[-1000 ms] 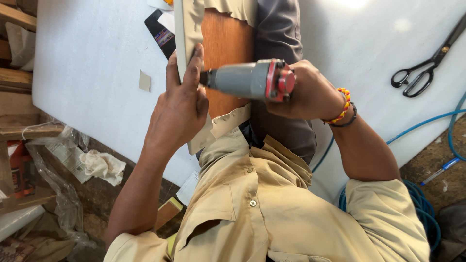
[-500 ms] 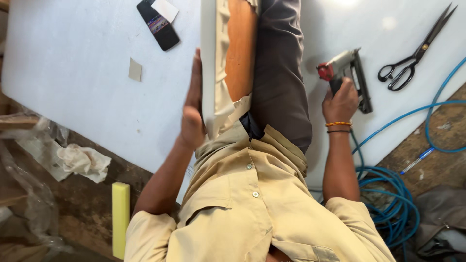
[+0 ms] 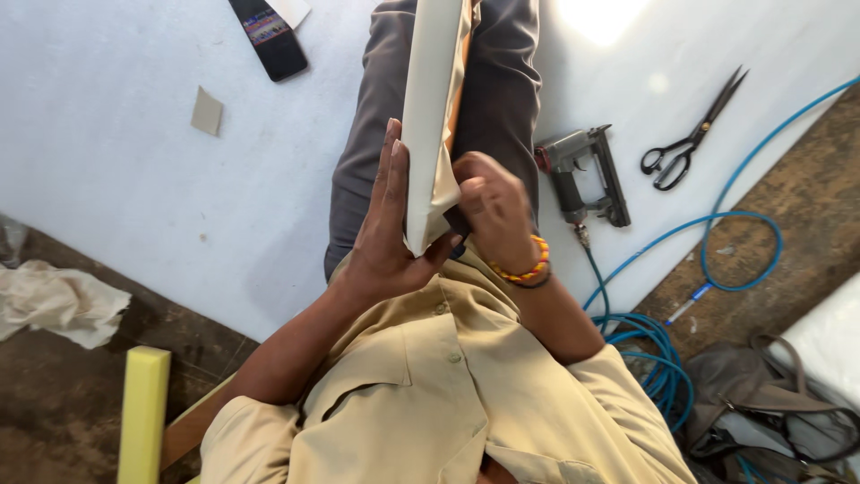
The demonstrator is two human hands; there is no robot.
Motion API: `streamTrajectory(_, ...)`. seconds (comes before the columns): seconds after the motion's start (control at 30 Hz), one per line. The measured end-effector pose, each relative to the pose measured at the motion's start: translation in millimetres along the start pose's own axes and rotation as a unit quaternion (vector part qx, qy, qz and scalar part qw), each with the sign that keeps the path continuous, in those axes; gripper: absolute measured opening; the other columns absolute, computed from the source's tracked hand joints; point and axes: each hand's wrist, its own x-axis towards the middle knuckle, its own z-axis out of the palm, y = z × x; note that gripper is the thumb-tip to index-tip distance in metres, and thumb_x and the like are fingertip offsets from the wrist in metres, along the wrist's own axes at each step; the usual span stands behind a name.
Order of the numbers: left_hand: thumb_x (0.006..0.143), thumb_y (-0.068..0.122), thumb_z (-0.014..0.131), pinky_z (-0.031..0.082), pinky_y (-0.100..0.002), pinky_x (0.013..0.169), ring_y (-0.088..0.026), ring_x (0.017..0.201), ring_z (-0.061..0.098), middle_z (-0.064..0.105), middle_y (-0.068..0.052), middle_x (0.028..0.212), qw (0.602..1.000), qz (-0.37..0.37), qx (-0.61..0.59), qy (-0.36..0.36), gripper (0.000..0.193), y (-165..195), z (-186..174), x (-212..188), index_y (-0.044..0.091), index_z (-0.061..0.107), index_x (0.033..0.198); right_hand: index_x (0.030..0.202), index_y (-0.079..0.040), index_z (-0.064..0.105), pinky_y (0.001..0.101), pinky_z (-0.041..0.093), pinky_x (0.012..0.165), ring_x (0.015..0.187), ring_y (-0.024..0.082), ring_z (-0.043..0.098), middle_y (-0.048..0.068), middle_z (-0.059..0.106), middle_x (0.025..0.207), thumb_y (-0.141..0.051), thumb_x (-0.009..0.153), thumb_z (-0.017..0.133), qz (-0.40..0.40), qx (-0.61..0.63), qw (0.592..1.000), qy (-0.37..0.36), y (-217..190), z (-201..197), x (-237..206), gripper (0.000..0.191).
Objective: The person sits on the floor with a wooden panel on their lap, folds fabric over the panel edges, and staples the fabric in place using a pneumatic staple gun. They sand the panel edge with an orbital sander, trim excess fabric with scissors, press the fabric smooth, and then reach for foam pieces beside them.
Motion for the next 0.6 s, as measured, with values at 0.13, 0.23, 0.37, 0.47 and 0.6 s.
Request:
streamTrajectory(0.13,0.083,0.007,0.077,0.032,-0.053,0.134,-0.049,0.164,0.008,0.003,-0.031,0.172,0.999,-0.028,-0.017,-0.029,0.116,3,-15,2,0.008,-0.004,0.167,0.108,0.006,0.066,0.0243,0.049,0.073,0.086,0.007,0.059,0.006,0.067,0.101,-0.045,0.111,0.053,-0.011,0.026,0.999,-0.025,-19,28,6,0.053)
streamTrajectory(0.23,0.077,0.002,0.073,0.038,-0.052,0.131,-0.050,0.163,0.010,0.001,-0.032,0.172,0.999,-0.029,-0.026,-0.032,0.119,2,-21,4,0.009,-0.005,0.167,0.105,0.008,0.067,0.0246,0.049,0.074,0.086,0.007,0.058,0.008,0.069,0.101,-0.043,0.113,0.053,-0.031,0.017,0.999,0.035,-13,37,5,0.053)
streamTrajectory(0.37,0.080,0.002,0.074,0.043,-0.050,0.128,-0.049,0.164,0.011,0.002,-0.031,0.173,0.998,-0.037,-0.044,-0.021,0.117,1,-23,4,0.008,-0.003,0.168,0.107,0.009,0.068,0.0245,0.047,0.071,0.082,0.008,0.057,0.009,0.070,0.099,-0.040,0.112,0.055,-0.026,0.028,0.995,0.094,5,42,-3,0.051)
streamTrajectory(0.47,0.082,0.002,0.072,0.043,-0.047,0.127,-0.047,0.164,0.010,0.001,-0.030,0.173,0.998,-0.049,-0.044,-0.025,0.113,0,-23,0,0.007,-0.001,0.167,0.104,0.009,0.068,0.0258,0.049,0.072,0.083,0.010,0.060,0.011,0.070,0.099,-0.039,0.112,0.054,-0.053,0.011,0.993,0.101,17,43,-7,0.050)
streamTrajectory(0.6,0.086,0.001,0.068,0.047,-0.040,0.124,-0.043,0.164,0.013,0.002,-0.028,0.173,0.997,-0.050,-0.046,-0.040,0.109,-7,-22,-4,0.008,-0.001,0.169,0.094,0.004,0.063,0.0227,0.046,0.068,0.076,0.009,0.057,0.008,0.066,0.087,-0.037,0.116,0.055,-0.075,0.026,0.992,0.102,24,47,-5,0.047)
